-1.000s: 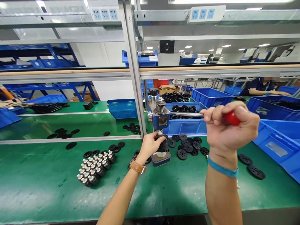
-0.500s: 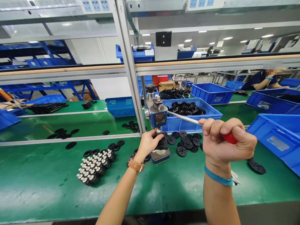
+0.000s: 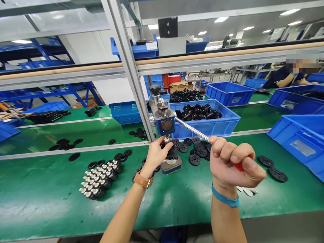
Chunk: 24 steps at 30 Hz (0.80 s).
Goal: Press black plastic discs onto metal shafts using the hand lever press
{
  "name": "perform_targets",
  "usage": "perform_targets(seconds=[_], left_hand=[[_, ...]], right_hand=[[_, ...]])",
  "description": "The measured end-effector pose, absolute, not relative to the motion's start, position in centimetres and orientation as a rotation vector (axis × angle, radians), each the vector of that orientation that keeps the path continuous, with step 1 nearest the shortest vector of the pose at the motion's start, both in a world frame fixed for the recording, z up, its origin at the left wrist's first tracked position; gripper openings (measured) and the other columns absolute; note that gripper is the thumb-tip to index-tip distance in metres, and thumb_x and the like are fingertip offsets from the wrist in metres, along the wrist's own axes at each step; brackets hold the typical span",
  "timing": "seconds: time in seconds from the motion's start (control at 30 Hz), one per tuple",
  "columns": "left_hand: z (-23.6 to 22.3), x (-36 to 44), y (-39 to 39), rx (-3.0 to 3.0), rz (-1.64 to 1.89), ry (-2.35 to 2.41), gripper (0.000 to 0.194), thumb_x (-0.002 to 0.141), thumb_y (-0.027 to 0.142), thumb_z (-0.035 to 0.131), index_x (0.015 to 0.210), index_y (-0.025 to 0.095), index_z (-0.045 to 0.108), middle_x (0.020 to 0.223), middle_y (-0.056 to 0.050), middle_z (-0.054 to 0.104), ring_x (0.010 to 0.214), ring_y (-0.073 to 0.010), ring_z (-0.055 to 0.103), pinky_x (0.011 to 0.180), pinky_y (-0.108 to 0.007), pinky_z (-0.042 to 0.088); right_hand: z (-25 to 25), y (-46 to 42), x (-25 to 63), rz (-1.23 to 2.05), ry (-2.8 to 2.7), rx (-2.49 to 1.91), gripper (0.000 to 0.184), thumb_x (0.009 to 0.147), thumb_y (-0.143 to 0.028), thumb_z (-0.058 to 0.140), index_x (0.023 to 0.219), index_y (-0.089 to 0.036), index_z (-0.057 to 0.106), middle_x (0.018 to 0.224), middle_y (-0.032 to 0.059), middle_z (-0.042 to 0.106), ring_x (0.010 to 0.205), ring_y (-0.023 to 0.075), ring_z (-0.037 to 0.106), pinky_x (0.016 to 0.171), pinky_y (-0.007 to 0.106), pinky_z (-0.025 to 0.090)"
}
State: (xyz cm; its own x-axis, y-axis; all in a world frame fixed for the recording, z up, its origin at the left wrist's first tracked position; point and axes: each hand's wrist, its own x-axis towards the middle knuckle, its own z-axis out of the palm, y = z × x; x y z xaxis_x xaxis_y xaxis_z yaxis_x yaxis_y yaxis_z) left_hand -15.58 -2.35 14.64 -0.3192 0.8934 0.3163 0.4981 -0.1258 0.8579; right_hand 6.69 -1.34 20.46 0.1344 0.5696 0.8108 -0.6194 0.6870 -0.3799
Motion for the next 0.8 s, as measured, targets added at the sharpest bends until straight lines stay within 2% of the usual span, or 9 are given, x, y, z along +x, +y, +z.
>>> perform_targets(seconds=[0.23, 0.3, 0.37, 0.43, 0.5, 0.57, 0.63, 0.7, 0.8], left_hand=[[14.5, -15.2, -2.0, 1.508, 1.496, 1.742, 0.024, 0.086, 0.036, 0.07, 0.099, 0.017, 0.077, 0.102, -0.009, 0.082, 0.094, -0.0247, 0.074, 0.086, -0.032, 0.054], [14.7, -15.2, -2.0, 1.498, 1.511, 1.747, 0.023, 0.084, 0.035, 0.072, 0.096, 0.017, 0.078, 0.099, -0.008, 0.082, 0.091, -0.0251, 0.074, 0.084, -0.033, 0.053], [15.0, -15.2, -2.2, 1.484, 1.546, 1.733, 0.019, 0.081, 0.034, 0.075, 0.09, 0.018, 0.078, 0.093, -0.007, 0.082, 0.088, -0.0251, 0.074, 0.083, -0.033, 0.052], [15.3, -14.9, -3.0, 1.454, 1.593, 1.703, 0.017, 0.079, 0.034, 0.077, 0.086, 0.018, 0.076, 0.09, -0.007, 0.082, 0.087, -0.025, 0.074, 0.082, -0.032, 0.053], [15.3, -14.4, -4.5, 1.405, 1.644, 1.659, 0.022, 0.083, 0.04, 0.073, 0.088, 0.018, 0.074, 0.091, -0.009, 0.082, 0.088, -0.0246, 0.075, 0.081, -0.032, 0.055], [14.7, -13.9, -6.5, 1.256, 1.698, 1.539, 0.031, 0.091, 0.047, 0.065, 0.096, 0.017, 0.072, 0.093, -0.011, 0.083, 0.086, -0.0234, 0.077, 0.077, -0.032, 0.057], [13.5, -13.4, -8.6, 0.808, 1.739, 1.188, 0.033, 0.089, 0.048, 0.071, 0.098, 0.016, 0.072, 0.094, -0.011, 0.083, 0.085, -0.0233, 0.078, 0.077, -0.031, 0.06], [12.0, -13.0, -10.6, 0.478, 1.647, 0.912, 0.028, 0.091, 0.039, 0.072, 0.1, 0.013, 0.074, 0.095, -0.012, 0.083, 0.089, -0.0248, 0.079, 0.082, -0.033, 0.062], [9.5, -12.8, -12.6, 0.179, 1.539, 0.646, 0.02, 0.096, 0.024, 0.062, 0.103, 0.011, 0.076, 0.096, -0.012, 0.084, 0.091, -0.0245, 0.081, 0.087, -0.036, 0.064]], right_hand=[[20.1, -0.4, 6.8, 0.824, -1.194, 0.115, 0.037, 0.09, -0.038, 0.053, 0.06, -0.023, 0.036, 0.045, -0.0088, 0.02, 0.041, 0.0133, 0.03, 0.067, 0.04, 0.048], [20.5, -0.3, 6.8, 0.85, -1.194, 0.146, 0.034, 0.091, -0.036, 0.054, 0.061, -0.024, 0.043, 0.044, -0.0084, 0.026, 0.043, 0.014, 0.035, 0.071, 0.04, 0.05], [21.4, -0.6, 6.8, 0.87, -1.151, 0.125, 0.027, 0.092, -0.036, 0.055, 0.068, -0.024, 0.057, 0.048, -0.0062, 0.041, 0.051, 0.0167, 0.05, 0.079, 0.043, 0.053], [22.3, -1.2, 6.8, 0.867, -1.097, 0.047, 0.023, 0.095, -0.041, 0.057, 0.089, -0.024, 0.07, 0.068, -0.0002, 0.064, 0.074, 0.0216, 0.066, 0.092, 0.047, 0.054], [22.3, -2.3, 6.7, 0.844, -1.099, -0.068, 0.029, 0.097, -0.043, 0.059, 0.116, -0.025, 0.071, 0.105, 0.0064, 0.074, 0.105, 0.026, 0.07, 0.104, 0.05, 0.052], [20.9, -3.6, 6.5, 0.834, -1.211, -0.218, 0.038, 0.1, -0.037, 0.058, 0.136, -0.027, 0.064, 0.13, 0.0084, 0.07, 0.122, 0.0267, 0.066, 0.11, 0.05, 0.05], [18.5, -5.2, 5.8, 0.83, -1.431, -0.38, 0.041, 0.104, -0.028, 0.055, 0.145, -0.028, 0.059, 0.137, 0.0086, 0.069, 0.127, 0.0256, 0.065, 0.111, 0.047, 0.051], [15.6, -6.8, 4.9, 0.778, -1.686, -0.471, 0.045, 0.104, -0.024, 0.055, 0.148, -0.028, 0.056, 0.142, 0.0092, 0.067, 0.132, 0.0263, 0.063, 0.114, 0.047, 0.05], [12.0, -9.1, 3.8, 0.624, -1.956, -0.422, 0.055, 0.101, -0.022, 0.057, 0.155, -0.023, 0.048, 0.152, 0.0115, 0.06, 0.144, 0.0304, 0.052, 0.119, 0.052, 0.046]])
